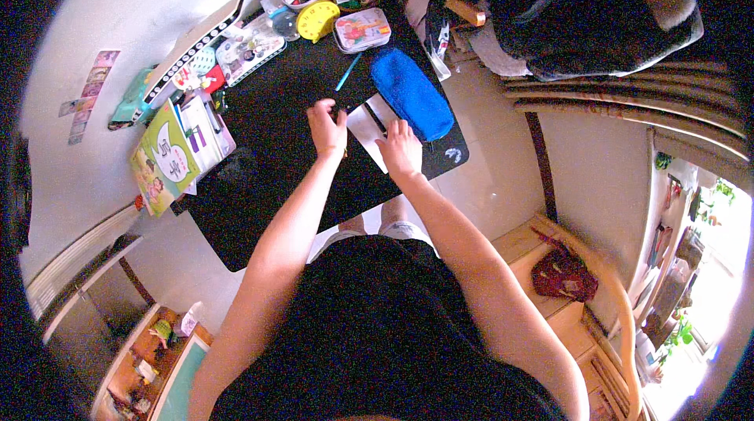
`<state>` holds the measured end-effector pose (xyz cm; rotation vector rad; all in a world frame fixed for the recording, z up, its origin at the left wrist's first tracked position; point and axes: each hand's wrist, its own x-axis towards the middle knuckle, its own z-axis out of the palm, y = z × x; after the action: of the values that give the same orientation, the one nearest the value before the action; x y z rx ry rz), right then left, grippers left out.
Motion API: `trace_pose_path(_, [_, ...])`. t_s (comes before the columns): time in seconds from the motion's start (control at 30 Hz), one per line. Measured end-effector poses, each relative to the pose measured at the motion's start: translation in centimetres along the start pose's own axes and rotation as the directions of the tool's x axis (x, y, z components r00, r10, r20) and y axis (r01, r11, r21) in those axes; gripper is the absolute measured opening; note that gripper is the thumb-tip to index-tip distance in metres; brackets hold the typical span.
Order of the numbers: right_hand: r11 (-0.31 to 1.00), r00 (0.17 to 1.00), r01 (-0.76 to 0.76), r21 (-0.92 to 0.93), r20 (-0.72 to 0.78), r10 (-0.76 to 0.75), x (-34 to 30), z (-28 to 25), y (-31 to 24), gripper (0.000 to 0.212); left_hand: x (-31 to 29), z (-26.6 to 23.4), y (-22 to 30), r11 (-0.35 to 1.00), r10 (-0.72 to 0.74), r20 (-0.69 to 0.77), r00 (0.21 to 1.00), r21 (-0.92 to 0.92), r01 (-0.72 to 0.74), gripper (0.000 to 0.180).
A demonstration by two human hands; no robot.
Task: The person organizes books and a pencil case on a desk, then carries a small container to a basin and rinses it by hand.
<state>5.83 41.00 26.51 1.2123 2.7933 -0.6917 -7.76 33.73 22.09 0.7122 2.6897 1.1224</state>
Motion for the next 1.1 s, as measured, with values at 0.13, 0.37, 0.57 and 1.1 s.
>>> trace_pose_path(0.13, [0.999,0.998,-0.04,-0.013,0.055,0.041,1.0,1.0,-0.3,0.043,3.5,0.6,1.3,0.989,0.059,-0.047,0.997,0.138,-0.052,0.038])
trace_pose_path(0.37, [1.0,0.995,0.013,-0.023,0.099,-0.01,1.9,1.5,0.3,0.036,5.9,1.6,2.1,0.967,0.016,-0.019,1.0,0.254,-0.011,0.028])
trace_pose_path(0.57, [0.999,0.991,-0.019,0.044,0.13,0.013,2.3,1.0,0.0,0.028,5.8,1.3,2.3,0.94,0.026,0.023,0.999,0.339,-0.032,0.019])
trace_pose_path(1.1, [0.004,0.912,-0.409,0.912,0.409,0.009,1.2,-5.3,-3.5,0.015,-4.2,-7.0,5.3,0.493,-0.294,0.653,0.698,-0.522,0.696,0.018])
